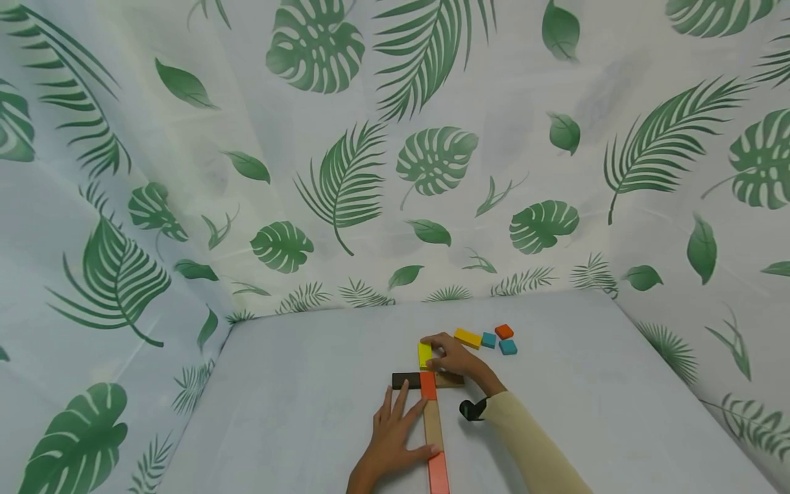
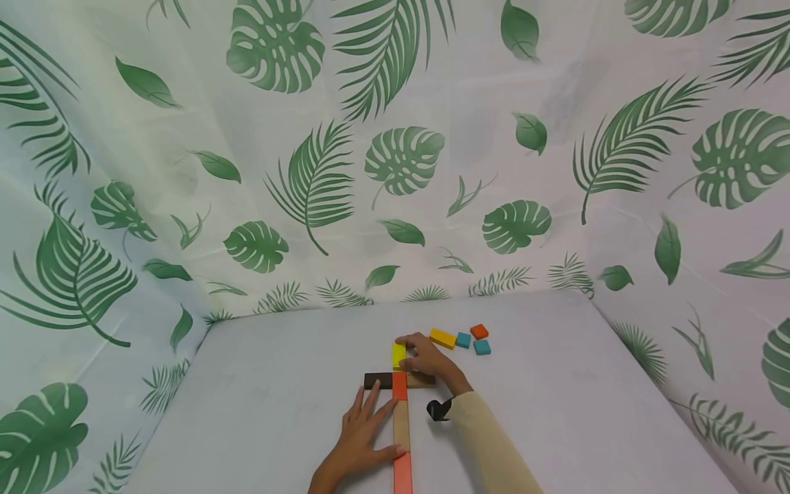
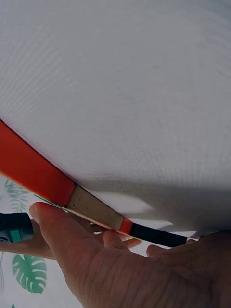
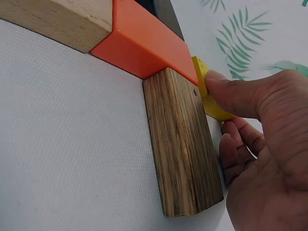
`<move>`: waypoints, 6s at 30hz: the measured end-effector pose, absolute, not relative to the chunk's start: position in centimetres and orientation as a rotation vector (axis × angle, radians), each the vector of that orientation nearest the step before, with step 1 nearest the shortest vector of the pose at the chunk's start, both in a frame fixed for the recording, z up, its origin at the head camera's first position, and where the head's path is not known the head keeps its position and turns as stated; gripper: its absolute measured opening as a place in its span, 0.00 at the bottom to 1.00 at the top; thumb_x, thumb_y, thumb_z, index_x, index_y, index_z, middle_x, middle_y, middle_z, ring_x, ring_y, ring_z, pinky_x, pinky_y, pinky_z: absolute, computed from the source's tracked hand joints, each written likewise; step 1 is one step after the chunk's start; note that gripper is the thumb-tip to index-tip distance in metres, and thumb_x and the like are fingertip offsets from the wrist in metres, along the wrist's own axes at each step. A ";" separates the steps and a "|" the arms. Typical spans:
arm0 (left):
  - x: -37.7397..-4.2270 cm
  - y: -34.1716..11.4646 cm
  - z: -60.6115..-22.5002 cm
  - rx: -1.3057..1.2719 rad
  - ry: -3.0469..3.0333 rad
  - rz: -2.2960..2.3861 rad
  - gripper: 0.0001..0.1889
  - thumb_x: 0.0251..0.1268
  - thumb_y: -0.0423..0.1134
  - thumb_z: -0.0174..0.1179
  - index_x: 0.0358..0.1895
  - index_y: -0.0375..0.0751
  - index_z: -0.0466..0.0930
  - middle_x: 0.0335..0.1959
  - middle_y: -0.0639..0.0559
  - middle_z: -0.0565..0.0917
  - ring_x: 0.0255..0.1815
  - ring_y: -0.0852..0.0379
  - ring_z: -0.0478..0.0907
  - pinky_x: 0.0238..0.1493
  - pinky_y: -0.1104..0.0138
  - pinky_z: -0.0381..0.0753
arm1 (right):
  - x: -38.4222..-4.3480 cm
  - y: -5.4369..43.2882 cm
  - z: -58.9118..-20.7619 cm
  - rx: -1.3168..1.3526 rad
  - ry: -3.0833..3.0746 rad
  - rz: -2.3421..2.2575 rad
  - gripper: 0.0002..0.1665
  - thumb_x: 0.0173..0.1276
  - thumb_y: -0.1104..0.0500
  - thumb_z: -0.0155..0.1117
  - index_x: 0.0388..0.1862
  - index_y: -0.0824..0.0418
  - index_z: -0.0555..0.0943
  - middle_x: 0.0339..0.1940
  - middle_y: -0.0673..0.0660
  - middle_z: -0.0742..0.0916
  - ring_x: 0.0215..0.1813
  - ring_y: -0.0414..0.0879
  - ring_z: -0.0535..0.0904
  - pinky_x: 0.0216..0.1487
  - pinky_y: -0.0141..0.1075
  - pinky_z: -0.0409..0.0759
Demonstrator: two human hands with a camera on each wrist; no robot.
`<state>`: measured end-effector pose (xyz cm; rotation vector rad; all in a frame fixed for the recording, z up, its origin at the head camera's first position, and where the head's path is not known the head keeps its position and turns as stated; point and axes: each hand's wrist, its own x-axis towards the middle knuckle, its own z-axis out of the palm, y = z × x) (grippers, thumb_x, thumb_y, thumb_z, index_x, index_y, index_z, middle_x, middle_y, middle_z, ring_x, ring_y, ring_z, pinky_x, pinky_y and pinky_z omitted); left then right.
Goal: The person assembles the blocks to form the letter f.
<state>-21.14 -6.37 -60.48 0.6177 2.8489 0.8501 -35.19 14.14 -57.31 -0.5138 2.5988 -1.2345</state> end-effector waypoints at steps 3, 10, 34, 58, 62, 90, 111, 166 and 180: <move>-21.2 -6.4 -60.5 0.624 2.857 0.853 0.44 0.54 0.74 0.56 0.75 0.63 0.61 0.82 0.49 0.42 0.79 0.33 0.38 0.64 0.37 0.56 | -35.3 14.2 -57.6 -0.505 2.590 -1.239 0.28 0.64 0.61 0.69 0.64 0.59 0.76 0.62 0.61 0.77 0.59 0.55 0.73 0.63 0.55 0.71; -21.2 -6.3 -60.4 0.595 2.847 0.838 0.45 0.53 0.75 0.56 0.75 0.64 0.60 0.82 0.50 0.42 0.80 0.33 0.37 0.64 0.37 0.55 | -35.2 14.1 -57.6 -0.514 2.600 -1.233 0.28 0.64 0.61 0.69 0.64 0.59 0.76 0.63 0.62 0.77 0.60 0.56 0.73 0.64 0.56 0.70; -21.1 -6.1 -60.4 0.568 2.843 0.821 0.45 0.53 0.76 0.56 0.75 0.65 0.59 0.82 0.51 0.41 0.80 0.35 0.37 0.65 0.37 0.54 | -35.2 14.7 -57.8 -0.507 2.546 -1.214 0.29 0.65 0.58 0.68 0.66 0.55 0.75 0.64 0.61 0.76 0.63 0.56 0.71 0.66 0.58 0.68; -21.1 -6.1 -60.4 0.584 2.842 0.838 0.45 0.54 0.76 0.55 0.75 0.65 0.59 0.82 0.51 0.40 0.80 0.35 0.36 0.65 0.37 0.54 | -35.2 14.8 -58.0 -0.501 2.525 -1.242 0.29 0.66 0.57 0.68 0.65 0.54 0.76 0.65 0.60 0.75 0.65 0.56 0.69 0.67 0.59 0.65; -21.0 -6.2 -60.2 0.583 2.843 0.830 0.45 0.53 0.76 0.55 0.75 0.65 0.59 0.82 0.51 0.40 0.80 0.35 0.36 0.66 0.37 0.54 | -35.3 14.8 -58.2 -0.522 2.521 -1.253 0.28 0.66 0.57 0.68 0.65 0.55 0.76 0.66 0.61 0.75 0.66 0.57 0.68 0.67 0.59 0.65; -21.1 -6.5 -59.9 0.576 2.863 0.789 0.45 0.53 0.76 0.55 0.75 0.63 0.60 0.82 0.54 0.42 0.79 0.32 0.37 0.64 0.37 0.56 | -35.1 14.3 -58.1 -0.431 2.507 -1.325 0.28 0.67 0.55 0.66 0.65 0.55 0.75 0.68 0.59 0.75 0.69 0.57 0.68 0.70 0.58 0.63; -20.9 -6.1 -60.6 0.534 2.804 0.831 0.46 0.52 0.76 0.56 0.75 0.63 0.60 0.82 0.51 0.42 0.79 0.31 0.37 0.61 0.36 0.56 | -34.2 14.7 -58.6 -0.473 2.521 -1.323 0.30 0.64 0.53 0.70 0.64 0.56 0.75 0.67 0.61 0.76 0.69 0.59 0.67 0.68 0.60 0.63; -20.4 -6.2 -60.6 0.511 2.818 0.855 0.45 0.51 0.76 0.56 0.74 0.66 0.61 0.82 0.50 0.44 0.79 0.33 0.39 0.61 0.40 0.56 | -34.5 16.2 -58.8 0.112 3.064 -1.353 0.24 0.66 0.67 0.60 0.61 0.73 0.74 0.60 0.75 0.74 0.58 0.65 0.73 0.60 0.57 0.73; -20.7 -6.0 -60.4 0.530 2.826 0.853 0.44 0.52 0.76 0.56 0.74 0.66 0.61 0.82 0.50 0.43 0.79 0.33 0.39 0.61 0.40 0.56 | -34.6 15.9 -58.1 0.053 3.115 -1.101 0.18 0.65 0.66 0.63 0.53 0.73 0.81 0.57 0.73 0.76 0.56 0.64 0.75 0.59 0.55 0.76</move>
